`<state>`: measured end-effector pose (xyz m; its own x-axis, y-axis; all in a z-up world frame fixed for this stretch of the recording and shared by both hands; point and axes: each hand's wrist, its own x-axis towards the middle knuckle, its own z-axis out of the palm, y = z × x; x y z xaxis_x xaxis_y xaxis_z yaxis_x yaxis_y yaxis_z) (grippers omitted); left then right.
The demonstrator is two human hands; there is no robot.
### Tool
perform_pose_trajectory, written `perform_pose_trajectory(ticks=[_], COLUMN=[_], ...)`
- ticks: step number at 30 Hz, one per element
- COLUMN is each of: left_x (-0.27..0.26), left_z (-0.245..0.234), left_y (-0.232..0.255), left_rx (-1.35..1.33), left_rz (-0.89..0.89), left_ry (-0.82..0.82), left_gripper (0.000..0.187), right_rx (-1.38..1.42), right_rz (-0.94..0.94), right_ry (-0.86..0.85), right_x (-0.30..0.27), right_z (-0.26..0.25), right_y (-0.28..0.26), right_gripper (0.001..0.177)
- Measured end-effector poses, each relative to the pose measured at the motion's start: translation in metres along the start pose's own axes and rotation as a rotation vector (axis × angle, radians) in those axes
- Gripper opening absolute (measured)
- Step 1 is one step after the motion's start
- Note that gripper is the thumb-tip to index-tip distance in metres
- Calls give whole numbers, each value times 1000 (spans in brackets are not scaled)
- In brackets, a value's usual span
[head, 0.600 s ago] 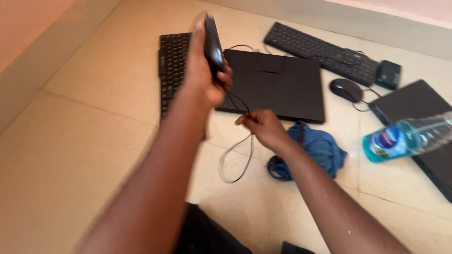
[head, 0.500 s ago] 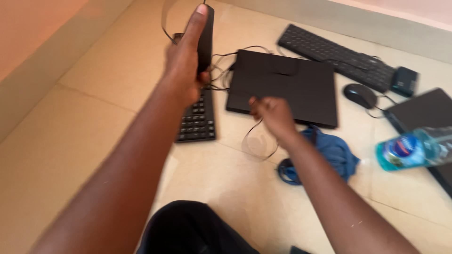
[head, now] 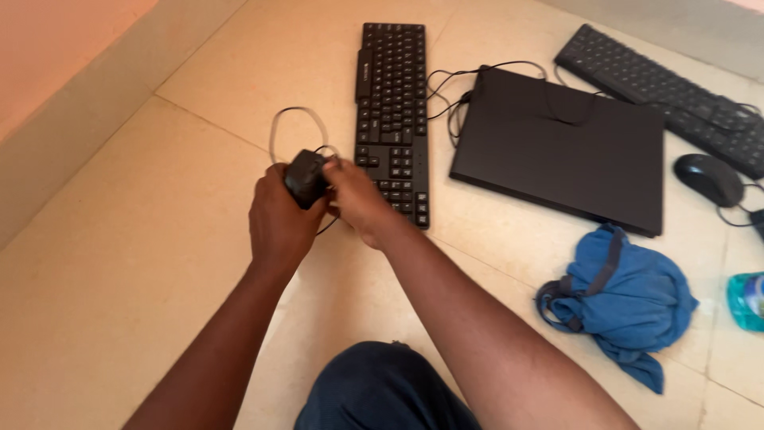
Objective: The person cleans a computer keyboard by wiping the keys and frame with a blue cloth and applying cleaning spray.
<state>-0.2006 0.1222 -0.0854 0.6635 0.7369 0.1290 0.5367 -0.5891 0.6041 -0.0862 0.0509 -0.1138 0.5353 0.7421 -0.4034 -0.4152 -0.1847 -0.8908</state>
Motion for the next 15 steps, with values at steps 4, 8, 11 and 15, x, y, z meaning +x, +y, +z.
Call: perform_pose_trajectory(ticks=[4, 8, 11, 15], left_x=[-3, -4, -6, -3], left_z=[-4, -2, 6, 17], left_y=[-31, -52, -57, -68], left_rx=[129, 189, 152, 163], left_rz=[-76, -155, -104, -120], left_ry=[48, 14, 106, -11], left_gripper=[69, 72, 82, 82], right_rx=[-413, -592, -1030, -1085], right_rz=[-116, -267, -341, 18], right_ry=[-97, -161, 1, 2], right_x=[10, 8, -5, -19], right_z=[21, 23, 23, 19], right_y=[17, 25, 18, 4], right_gripper=[42, 45, 78, 64])
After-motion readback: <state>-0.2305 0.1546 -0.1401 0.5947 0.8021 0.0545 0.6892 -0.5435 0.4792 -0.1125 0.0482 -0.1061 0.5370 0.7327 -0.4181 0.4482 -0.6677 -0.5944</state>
